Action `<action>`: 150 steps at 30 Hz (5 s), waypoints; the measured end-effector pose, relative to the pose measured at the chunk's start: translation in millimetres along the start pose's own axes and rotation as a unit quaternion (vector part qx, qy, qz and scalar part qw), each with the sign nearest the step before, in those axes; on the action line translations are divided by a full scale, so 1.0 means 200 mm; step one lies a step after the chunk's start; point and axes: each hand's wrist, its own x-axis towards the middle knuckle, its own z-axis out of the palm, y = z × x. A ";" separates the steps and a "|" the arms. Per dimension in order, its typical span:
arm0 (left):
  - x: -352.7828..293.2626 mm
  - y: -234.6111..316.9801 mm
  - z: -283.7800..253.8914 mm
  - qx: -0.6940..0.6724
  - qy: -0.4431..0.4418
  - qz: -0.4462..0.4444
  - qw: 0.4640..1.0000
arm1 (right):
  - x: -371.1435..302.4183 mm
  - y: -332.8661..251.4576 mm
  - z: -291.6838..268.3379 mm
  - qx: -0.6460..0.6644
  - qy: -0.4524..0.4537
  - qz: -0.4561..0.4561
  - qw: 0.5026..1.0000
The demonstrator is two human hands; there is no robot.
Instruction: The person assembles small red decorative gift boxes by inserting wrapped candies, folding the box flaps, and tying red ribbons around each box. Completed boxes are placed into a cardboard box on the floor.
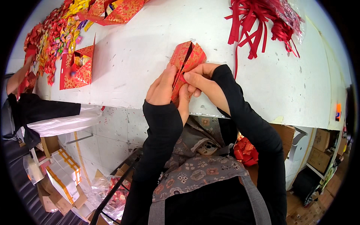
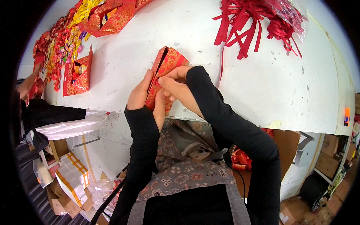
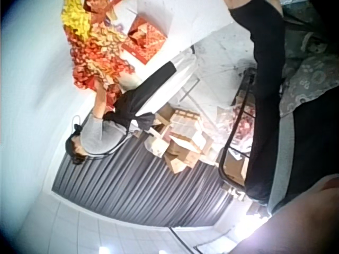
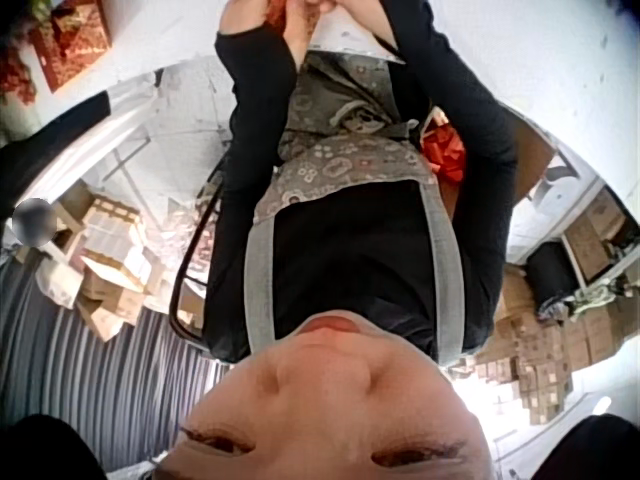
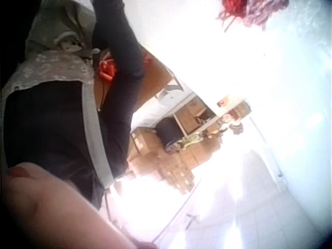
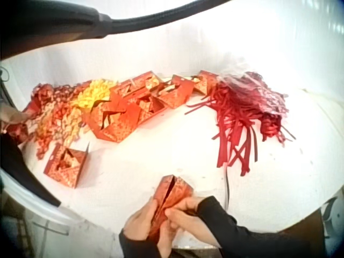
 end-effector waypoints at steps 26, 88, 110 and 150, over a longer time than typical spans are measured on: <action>0.15 -0.01 -0.39 -0.400 0.114 -0.131 0.900 | -0.39 -0.16 -0.43 0.027 -0.037 -0.079 0.996; 0.38 -0.38 -0.44 -0.525 -0.109 -0.215 0.817 | 0.05 0.01 -0.21 0.474 -0.183 -0.083 0.857; -0.04 0.03 -0.16 0.153 0.015 -0.091 0.984 | -0.05 0.01 -0.01 -0.487 0.121 -0.343 0.794; 0.00 0.07 -0.11 -0.333 -0.054 -0.231 0.913 | 0.08 -0.12 -0.11 -0.323 -0.003 -0.335 0.885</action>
